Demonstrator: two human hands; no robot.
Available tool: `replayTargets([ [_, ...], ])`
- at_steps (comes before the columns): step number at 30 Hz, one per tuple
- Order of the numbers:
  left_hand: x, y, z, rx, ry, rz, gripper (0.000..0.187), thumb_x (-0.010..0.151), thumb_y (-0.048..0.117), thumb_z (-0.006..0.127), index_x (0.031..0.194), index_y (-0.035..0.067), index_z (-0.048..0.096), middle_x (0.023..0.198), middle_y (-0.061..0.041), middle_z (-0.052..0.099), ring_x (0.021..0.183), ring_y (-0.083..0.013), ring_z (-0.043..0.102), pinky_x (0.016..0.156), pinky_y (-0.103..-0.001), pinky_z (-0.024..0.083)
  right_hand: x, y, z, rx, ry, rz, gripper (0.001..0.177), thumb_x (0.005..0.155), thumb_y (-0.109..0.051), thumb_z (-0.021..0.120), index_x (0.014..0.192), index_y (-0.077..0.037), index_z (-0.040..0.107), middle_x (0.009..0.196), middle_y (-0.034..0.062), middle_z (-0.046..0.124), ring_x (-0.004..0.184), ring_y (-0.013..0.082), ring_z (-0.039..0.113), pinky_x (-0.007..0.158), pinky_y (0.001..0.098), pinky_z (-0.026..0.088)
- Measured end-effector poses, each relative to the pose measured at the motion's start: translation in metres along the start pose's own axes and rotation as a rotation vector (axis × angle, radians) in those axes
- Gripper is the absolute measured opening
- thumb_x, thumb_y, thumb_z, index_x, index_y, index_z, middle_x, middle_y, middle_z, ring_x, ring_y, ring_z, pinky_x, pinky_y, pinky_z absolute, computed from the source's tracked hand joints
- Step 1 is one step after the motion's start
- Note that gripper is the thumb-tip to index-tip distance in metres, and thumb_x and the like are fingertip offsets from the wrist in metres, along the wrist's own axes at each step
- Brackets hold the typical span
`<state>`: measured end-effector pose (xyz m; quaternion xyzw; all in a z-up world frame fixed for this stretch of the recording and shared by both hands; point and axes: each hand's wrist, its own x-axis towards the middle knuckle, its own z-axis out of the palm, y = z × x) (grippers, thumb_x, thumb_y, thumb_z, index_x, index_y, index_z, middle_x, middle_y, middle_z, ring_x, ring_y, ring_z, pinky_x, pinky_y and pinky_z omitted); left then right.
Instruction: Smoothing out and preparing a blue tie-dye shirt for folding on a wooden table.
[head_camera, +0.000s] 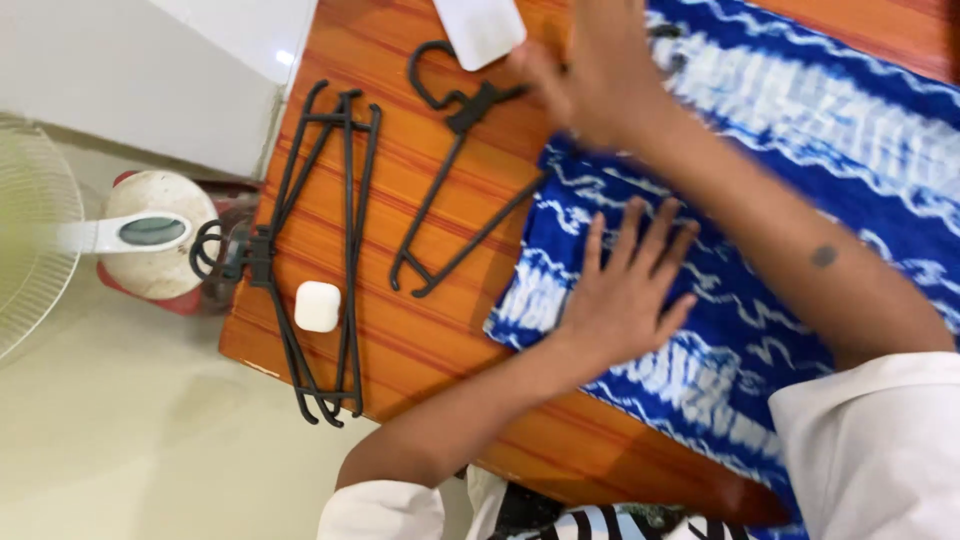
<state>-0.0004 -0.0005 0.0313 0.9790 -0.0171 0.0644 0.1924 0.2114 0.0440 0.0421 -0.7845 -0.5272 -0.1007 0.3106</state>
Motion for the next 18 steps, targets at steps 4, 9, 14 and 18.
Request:
replayTargets([
  [4, -0.005, -0.003, 0.024, -0.071, -0.224, -0.035, 0.070, 0.101, 0.054, 0.049, 0.157, 0.012, 0.040, 0.164, -0.015, 0.032, 0.158, -0.0392, 0.022, 0.129, -0.067, 0.008, -0.094, -0.069, -0.037, -0.053, -0.016, -0.036, 0.077, 0.114, -0.044, 0.061, 0.161, 0.001, 0.020, 0.165, 0.0257, 0.024, 0.158, 0.0441, 0.021, 0.127, 0.0619, 0.015],
  [9, 0.005, 0.007, 0.009, 0.252, -0.215, 0.045, 0.080, 0.096, 0.053, 0.049, 0.162, 0.016, 0.021, 0.169, -0.015, 0.007, 0.155, -0.0398, 0.006, 0.120, -0.065, 0.002, -0.202, -0.101, -0.083, 0.073, -0.281, 0.171, 0.081, 0.104, -0.053, 0.052, 0.163, -0.007, 0.019, 0.170, 0.0201, 0.019, 0.160, 0.0378, 0.009, 0.125, 0.0621, 0.000],
  [14, -0.005, 0.006, 0.019, 0.079, -0.093, 0.066, 0.076, 0.105, 0.055, 0.047, 0.165, 0.015, 0.025, 0.171, -0.013, 0.010, 0.158, -0.0395, 0.007, 0.124, -0.065, 0.004, -0.321, -0.073, -0.158, -0.236, -0.331, 0.452, 0.083, 0.102, -0.061, 0.045, 0.164, -0.010, 0.022, 0.171, 0.0162, 0.015, 0.159, 0.0332, 0.008, 0.122, 0.0635, -0.003],
  [18, -0.001, 0.010, 0.011, 0.084, -0.110, 0.058, 0.071, 0.107, 0.054, 0.046, 0.164, 0.015, 0.027, 0.171, -0.013, 0.014, 0.158, -0.0391, 0.007, 0.123, -0.065, 0.004, -0.402, -0.042, -0.228, -0.299, -0.198, 0.736, 0.086, 0.105, -0.063, 0.041, 0.166, -0.005, 0.022, 0.173, 0.0178, 0.014, 0.161, 0.0331, 0.008, 0.123, 0.0666, -0.003],
])
